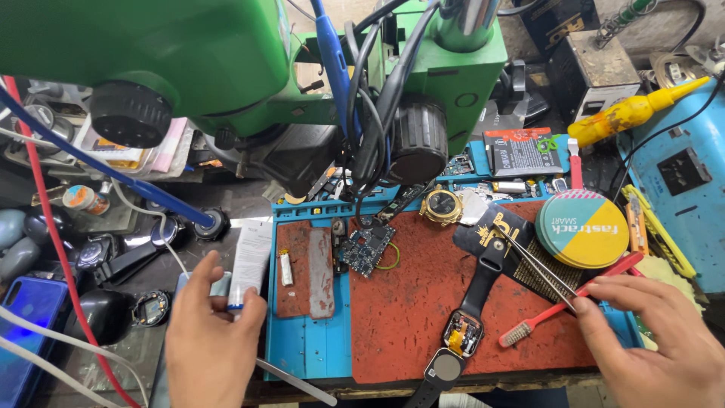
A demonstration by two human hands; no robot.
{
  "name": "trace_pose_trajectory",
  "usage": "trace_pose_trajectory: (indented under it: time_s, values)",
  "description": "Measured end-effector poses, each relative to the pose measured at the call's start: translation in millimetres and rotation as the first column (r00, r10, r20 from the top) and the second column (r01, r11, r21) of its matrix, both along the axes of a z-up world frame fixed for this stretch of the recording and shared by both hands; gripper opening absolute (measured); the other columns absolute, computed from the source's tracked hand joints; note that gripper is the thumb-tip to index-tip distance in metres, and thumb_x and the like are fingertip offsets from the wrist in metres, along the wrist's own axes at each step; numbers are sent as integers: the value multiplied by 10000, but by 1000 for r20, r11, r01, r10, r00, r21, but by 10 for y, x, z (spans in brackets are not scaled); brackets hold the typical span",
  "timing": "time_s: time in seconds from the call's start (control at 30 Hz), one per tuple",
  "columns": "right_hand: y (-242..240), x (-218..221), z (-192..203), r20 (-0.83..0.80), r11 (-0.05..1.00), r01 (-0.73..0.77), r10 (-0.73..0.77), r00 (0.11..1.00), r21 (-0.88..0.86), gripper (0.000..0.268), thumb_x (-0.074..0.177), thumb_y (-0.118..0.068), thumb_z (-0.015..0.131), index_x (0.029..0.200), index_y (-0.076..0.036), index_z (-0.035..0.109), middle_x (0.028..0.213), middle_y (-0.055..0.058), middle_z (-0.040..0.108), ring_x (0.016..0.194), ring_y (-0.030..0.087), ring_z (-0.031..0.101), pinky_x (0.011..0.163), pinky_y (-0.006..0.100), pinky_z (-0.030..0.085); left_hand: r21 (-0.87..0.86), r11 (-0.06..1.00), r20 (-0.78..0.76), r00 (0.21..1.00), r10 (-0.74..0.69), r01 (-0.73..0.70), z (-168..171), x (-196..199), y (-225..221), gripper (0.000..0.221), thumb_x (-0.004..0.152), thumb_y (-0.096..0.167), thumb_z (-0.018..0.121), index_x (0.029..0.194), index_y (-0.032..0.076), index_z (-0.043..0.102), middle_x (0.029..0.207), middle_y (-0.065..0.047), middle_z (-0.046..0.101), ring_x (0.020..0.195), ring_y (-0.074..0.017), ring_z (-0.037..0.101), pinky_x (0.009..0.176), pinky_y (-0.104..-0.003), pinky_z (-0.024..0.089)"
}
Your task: The person uses tweezers to position a component inside a smartwatch and applies adhesive from a tube to the edge of the casing before pressing the screen back into place.
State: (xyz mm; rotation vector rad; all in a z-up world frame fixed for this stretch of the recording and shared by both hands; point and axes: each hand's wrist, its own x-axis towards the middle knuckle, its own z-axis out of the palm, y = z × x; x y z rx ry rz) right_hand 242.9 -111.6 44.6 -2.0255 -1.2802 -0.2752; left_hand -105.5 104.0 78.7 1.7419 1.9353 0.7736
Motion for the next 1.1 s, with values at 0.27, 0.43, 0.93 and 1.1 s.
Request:
trace_pose_trajectory:
  time_s: [0.27, 0.43, 0.93, 1.1]
  values:
    - [-495, 220, -810, -138, 960, -20, 60, 989, 278, 180, 1056, 29, 749, 1163, -37, 620, 1246, 113, 620, 1136, 160, 621, 1094, 243, 502, 153, 986, 33, 997, 64, -69, -141, -241, -41, 652, 776, 103, 785, 1399, 43, 602, 1371, -171, 562, 915, -184, 673, 711, -331, 565]
    - [-690, 217, -981, -346, 914, -8, 161, 924, 405, 195, 1059, 43, 679, 1223, -32, 603, 1294, 133, 604, 1173, 170, 614, 1129, 259, 493, 240, 963, 216, 974, 71, -123, -444, -709, -137, 576, 819, 88, 757, 1368, 5, 603, 1369, -160, 528, 978, -158, 657, 741, -326, 597]
    - [-1034, 177, -1815, -910, 888, -338, 381, 164, 311, 209, 1056, -27, 588, 1259, 24, 595, 1312, 246, 593, 1229, 297, 592, 1142, 407, 442, -26, 933, 338, 881, -329, 358, -1376, -430, -917, 423, 819, 144, 779, 1201, 31, 638, 1195, -133, 587, 917, -181, 679, 740, -345, 598]
    - [-1146, 252, -2043, -958, 821, -494, 239, -157, 286, 237, 1056, -50, 557, 1271, 43, 592, 1318, 284, 589, 1248, 340, 584, 1146, 457, 425, 11, 920, 340, 864, -372, 391, -1558, -331, -1071, 375, 818, 163, 786, 1146, 40, 650, 1137, -125, 607, 897, -189, 686, 740, -351, 598]
